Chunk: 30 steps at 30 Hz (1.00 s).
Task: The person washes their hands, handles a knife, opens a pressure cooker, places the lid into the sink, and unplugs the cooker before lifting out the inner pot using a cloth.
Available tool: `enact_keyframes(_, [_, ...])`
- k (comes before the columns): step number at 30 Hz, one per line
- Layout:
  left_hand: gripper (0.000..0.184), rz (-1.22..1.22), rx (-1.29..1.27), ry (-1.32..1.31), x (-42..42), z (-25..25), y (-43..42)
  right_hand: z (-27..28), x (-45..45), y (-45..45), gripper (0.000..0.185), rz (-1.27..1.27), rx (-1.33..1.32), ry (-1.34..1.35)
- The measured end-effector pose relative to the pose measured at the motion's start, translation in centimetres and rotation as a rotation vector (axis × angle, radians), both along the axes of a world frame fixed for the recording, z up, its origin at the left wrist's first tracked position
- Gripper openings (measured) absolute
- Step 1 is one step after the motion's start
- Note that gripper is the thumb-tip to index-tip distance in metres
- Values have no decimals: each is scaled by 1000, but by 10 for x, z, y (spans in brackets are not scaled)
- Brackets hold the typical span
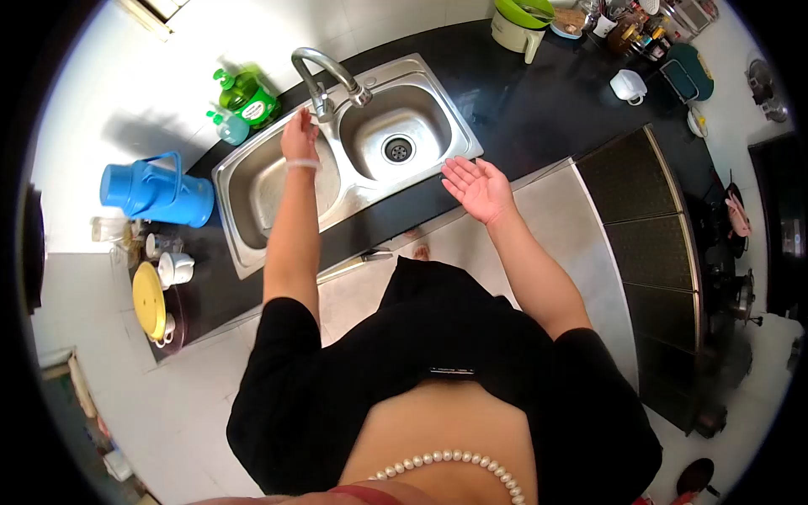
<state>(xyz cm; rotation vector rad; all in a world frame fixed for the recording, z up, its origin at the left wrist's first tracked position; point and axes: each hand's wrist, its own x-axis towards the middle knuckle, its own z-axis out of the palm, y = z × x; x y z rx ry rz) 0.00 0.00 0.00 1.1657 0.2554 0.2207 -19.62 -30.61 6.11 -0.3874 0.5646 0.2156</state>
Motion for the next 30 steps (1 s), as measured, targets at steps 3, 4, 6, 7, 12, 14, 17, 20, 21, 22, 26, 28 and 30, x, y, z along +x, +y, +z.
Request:
enact_keyframes(3, [32,5,249,-24,107,54,17,-7,69,28,37,-50,50,-36])
enact_keyframes(4, [33,-36,340,7,103,22,6,-15,53,18,36,-78,18,58])
enact_keyframes(6, [41,-220,698,17,115,-7,1,-29,53,9,35,-125,-19,159])
enact_keyframes(7, [44,-151,619,-30,105,-22,-8,-37,51,11,34,-141,-23,212])
enact_keyframes(12, [36,-39,1114,0,67,-39,-17,-56,72,23,33,-71,-57,329])
enact_keyframes(14, [25,-32,1053,-107,61,-45,-19,-65,86,27,33,-22,-54,321])
enact_keyframes(17, [20,83,569,-179,57,-46,-27,-64,106,41,35,27,-65,286])
enact_keyframes(20, [27,200,556,-157,20,-31,-41,-54,134,58,37,-5,-46,219])
enact_keyframes(21, [28,218,537,-161,10,-30,-48,-53,143,63,38,-25,-31,194])
enact_keyframes(22, [30,98,296,-173,1,-36,-57,-52,152,67,38,-33,-7,165])
enact_keyframes(26, [32,-98,-626,346,-15,-40,-71,-54,177,75,39,-43,49,84])
enact_keyframes(28, [33,-166,-788,406,-8,-42,-72,-57,185,81,39,-64,64,75])
enact_keyframes(30, [33,-170,-976,464,2,-36,-79,-63,195,90,38,-101,80,83])
